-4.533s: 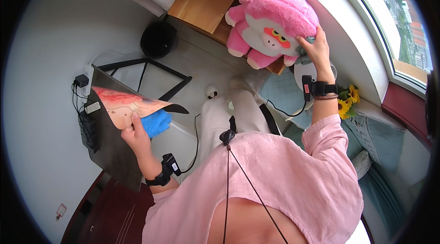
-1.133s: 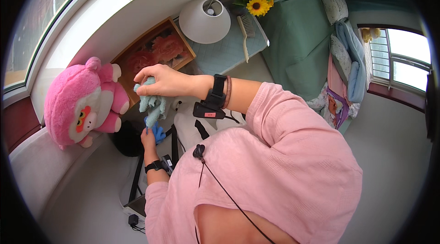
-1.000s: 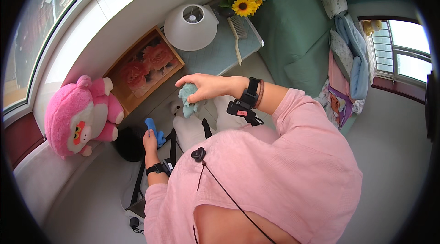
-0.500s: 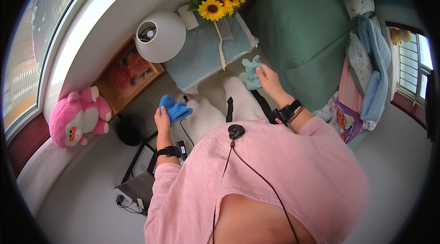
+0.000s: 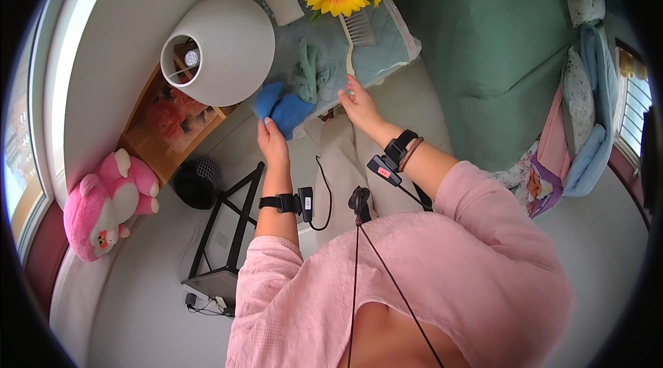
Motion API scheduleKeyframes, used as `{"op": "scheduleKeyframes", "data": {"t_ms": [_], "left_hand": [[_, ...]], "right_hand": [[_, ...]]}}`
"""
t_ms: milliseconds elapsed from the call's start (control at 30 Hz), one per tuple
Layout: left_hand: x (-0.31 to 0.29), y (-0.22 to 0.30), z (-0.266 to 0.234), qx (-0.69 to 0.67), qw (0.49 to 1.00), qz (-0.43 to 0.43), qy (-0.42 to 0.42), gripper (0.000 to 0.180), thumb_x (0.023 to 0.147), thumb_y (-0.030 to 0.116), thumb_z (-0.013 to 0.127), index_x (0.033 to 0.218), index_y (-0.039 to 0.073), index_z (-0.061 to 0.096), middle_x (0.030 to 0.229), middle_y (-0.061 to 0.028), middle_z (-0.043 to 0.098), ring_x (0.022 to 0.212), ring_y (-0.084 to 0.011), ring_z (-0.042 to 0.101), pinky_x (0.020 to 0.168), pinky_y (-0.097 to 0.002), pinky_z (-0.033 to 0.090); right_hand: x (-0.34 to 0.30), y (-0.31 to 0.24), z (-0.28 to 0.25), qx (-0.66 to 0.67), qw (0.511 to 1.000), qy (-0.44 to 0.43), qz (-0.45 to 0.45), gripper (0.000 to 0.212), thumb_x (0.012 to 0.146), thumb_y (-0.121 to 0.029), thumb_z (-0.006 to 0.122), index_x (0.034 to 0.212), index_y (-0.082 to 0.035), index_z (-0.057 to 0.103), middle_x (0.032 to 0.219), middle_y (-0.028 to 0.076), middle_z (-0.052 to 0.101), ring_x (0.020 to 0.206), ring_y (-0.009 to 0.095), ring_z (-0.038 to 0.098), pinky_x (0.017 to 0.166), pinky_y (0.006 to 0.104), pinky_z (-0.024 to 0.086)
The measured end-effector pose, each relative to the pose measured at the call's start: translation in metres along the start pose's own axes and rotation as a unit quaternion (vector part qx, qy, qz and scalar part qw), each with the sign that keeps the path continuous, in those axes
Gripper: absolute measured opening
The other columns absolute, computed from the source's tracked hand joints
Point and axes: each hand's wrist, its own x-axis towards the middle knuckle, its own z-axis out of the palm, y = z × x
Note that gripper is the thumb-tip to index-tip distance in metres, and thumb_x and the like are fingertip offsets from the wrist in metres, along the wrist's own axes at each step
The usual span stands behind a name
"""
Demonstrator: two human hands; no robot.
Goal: The person wipes various surfaces including a wall-mounted shelf, a side table, a glass ashtray, a vase, and a dresser using cloths, while also handling a stuffed animal and decorative items.
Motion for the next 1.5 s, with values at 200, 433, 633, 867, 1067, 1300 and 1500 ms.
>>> {"op": "scheduleKeyframes", "data": {"t_ms": [200,433,633,867,1067,1300,1500], "left_hand": [[0.074,-0.048,0.066,0.221,0.964,0.133,0.066,0.047,0.09,0.032,0.041,0.128,0.003,0.042,0.135,-0.0225,0.03,0.123,-0.0392,0.03,0.1,-0.0446,0.027],[0.055,-0.037,0.154,0.48,0.839,0.252,-0.042,0.055,0.082,0.04,0.051,0.131,0.016,0.041,0.142,-0.0224,0.017,0.127,-0.0472,0.018,0.098,-0.0593,0.022],[0.109,-0.043,0.098,0.443,0.806,0.389,-0.056,0.053,0.079,0.028,0.056,0.129,0.014,0.042,0.14,-0.0201,0.024,0.127,-0.0408,0.024,0.098,-0.0548,0.026],[0.097,-0.007,0.176,0.415,0.823,0.387,-0.009,0.044,0.083,0.027,0.052,0.124,0.013,0.048,0.137,-0.0187,0.03,0.125,-0.039,0.028,0.098,-0.0506,0.029],[0.097,-0.032,0.114,0.402,0.744,0.485,-0.222,0.046,0.077,0.025,0.06,0.122,0.02,0.05,0.137,-0.0121,0.032,0.123,-0.0371,0.033,0.098,-0.0476,0.031],[0.073,-0.095,0.032,0.323,0.904,0.257,0.109,0.05,0.076,0.005,0.053,0.126,0.008,0.045,0.137,-0.0261,0.025,0.124,-0.0424,0.029,0.1,-0.0469,0.029],[-0.008,-0.129,-0.003,0.384,0.906,0.173,-0.048,0.045,0.079,0.004,0.047,0.124,0.002,0.044,0.128,-0.0253,0.038,0.113,-0.0398,0.041,0.096,-0.0421,0.034]], "right_hand": [[0.076,0.056,0.001,-0.203,0.962,0.175,-0.06,0.04,0.077,-0.026,0.061,0.109,-0.002,0.053,0.102,0.02,0.052,0.096,0.036,0.05,0.082,0.0395,0.042],[0.102,0.061,-0.001,-0.377,0.919,0.1,-0.065,0.028,0.072,-0.027,0.061,0.089,-0.004,0.056,0.095,0.013,0.057,0.087,0.034,0.053,0.074,0.0427,0.045],[0.103,0.06,-0.029,-0.226,0.972,0.058,-0.037,0.02,0.073,-0.019,0.06,0.082,-0.002,0.054,0.083,0.015,0.059,0.078,0.035,0.057,0.066,0.0441,0.046],[0.087,0.08,-0.047,-0.182,0.98,0.061,-0.053,0.027,0.076,-0.017,0.063,0.097,-0.001,0.056,0.09,0.018,0.058,0.078,0.033,0.058,0.067,0.0371,0.047],[0.079,0.097,-0.049,-0.194,0.976,0.072,-0.061,0.027,0.082,-0.014,0.055,0.106,-0.003,0.052,0.096,0.019,0.056,0.083,0.037,0.056,0.07,0.0391,0.046],[0.046,0.095,-0.086,-0.346,0.927,0.025,-0.142,0.028,0.081,-0.013,0.055,0.109,-0.009,0.053,0.086,0.011,0.055,0.072,0.031,0.057,0.062,0.0379,0.047],[0.05,0.063,-0.054,-0.458,0.817,-0.122,-0.328,0.029,0.074,-0.014,0.06,0.102,-0.014,0.057,0.078,0.003,0.052,0.067,0.019,0.058,0.061,0.0314,0.047]]}}
